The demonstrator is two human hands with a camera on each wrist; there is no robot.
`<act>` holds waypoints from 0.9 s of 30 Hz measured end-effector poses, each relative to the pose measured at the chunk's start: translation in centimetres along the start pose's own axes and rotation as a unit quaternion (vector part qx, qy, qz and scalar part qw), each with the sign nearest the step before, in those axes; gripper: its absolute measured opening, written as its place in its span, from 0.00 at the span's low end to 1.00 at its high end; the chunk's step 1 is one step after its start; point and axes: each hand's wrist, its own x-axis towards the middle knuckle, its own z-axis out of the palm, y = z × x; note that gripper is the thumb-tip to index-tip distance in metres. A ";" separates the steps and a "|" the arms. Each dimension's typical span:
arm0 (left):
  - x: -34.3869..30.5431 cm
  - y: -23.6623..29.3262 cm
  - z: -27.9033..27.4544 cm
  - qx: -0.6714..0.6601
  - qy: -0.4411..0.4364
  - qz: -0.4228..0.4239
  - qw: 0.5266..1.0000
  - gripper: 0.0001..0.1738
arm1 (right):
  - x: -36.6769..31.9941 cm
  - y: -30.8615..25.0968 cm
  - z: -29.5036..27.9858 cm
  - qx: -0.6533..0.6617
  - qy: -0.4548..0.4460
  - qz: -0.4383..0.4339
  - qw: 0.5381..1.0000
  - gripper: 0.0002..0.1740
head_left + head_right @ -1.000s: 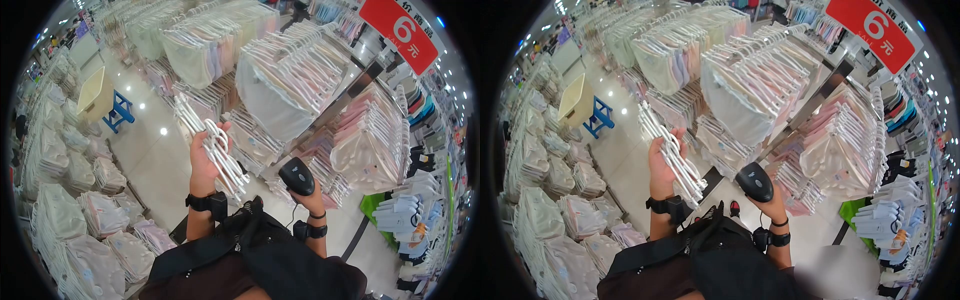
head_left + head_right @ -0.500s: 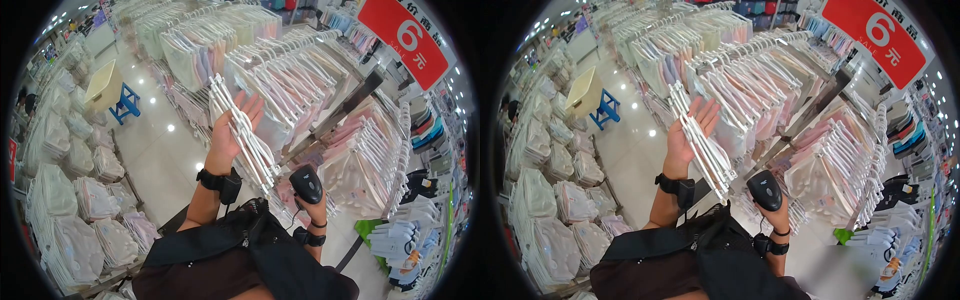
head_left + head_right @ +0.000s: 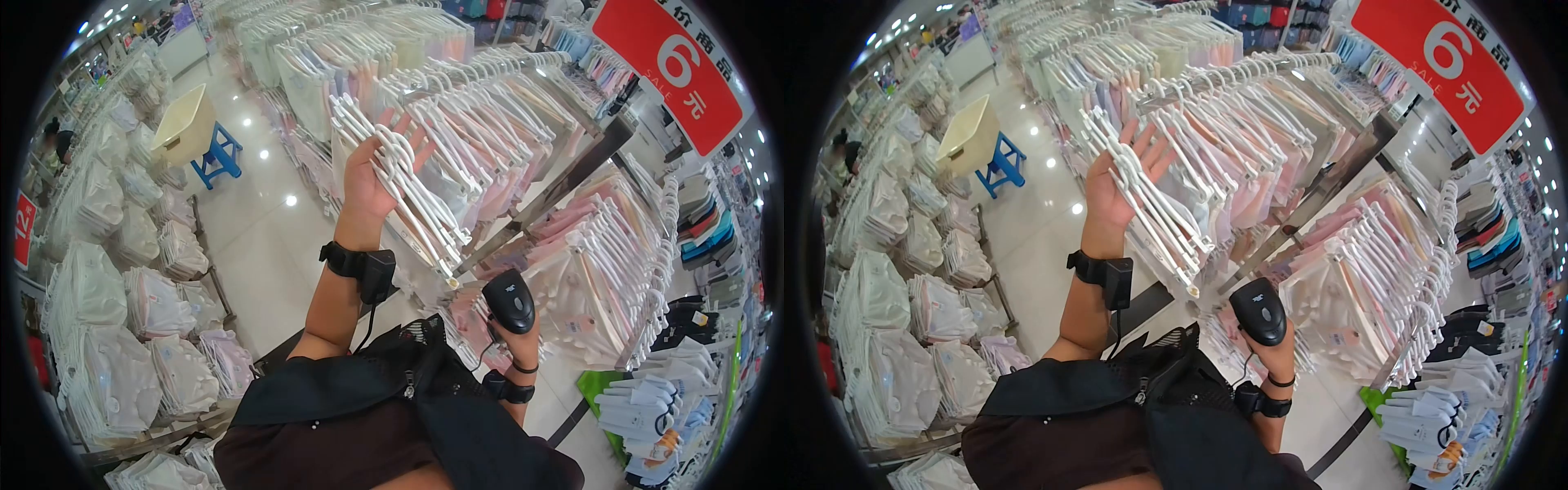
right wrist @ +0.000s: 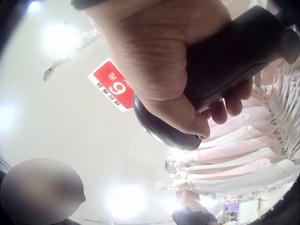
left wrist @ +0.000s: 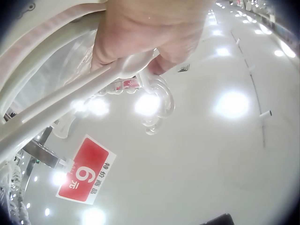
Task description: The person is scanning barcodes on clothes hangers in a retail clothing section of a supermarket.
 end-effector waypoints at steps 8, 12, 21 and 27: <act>-1.5 3.4 0.8 -0.001 -0.037 -0.006 0.999 0.32 | -0.3 0.2 0.4 -0.002 -0.006 0.020 1.000 0.19; -4.2 5.8 -0.1 -0.003 0.020 -0.042 0.999 0.33 | -0.2 -0.5 2.1 0.019 -0.013 0.011 1.000 0.22; -10.3 10.5 -1.9 -0.009 0.038 -0.151 0.988 0.29 | 0.0 -0.1 5.5 -0.020 -0.142 0.002 0.990 0.24; -12.2 11.9 -2.3 -0.108 -0.112 -0.198 0.968 0.30 | 0.8 -2.2 8.5 -0.025 -0.280 -0.102 0.954 0.27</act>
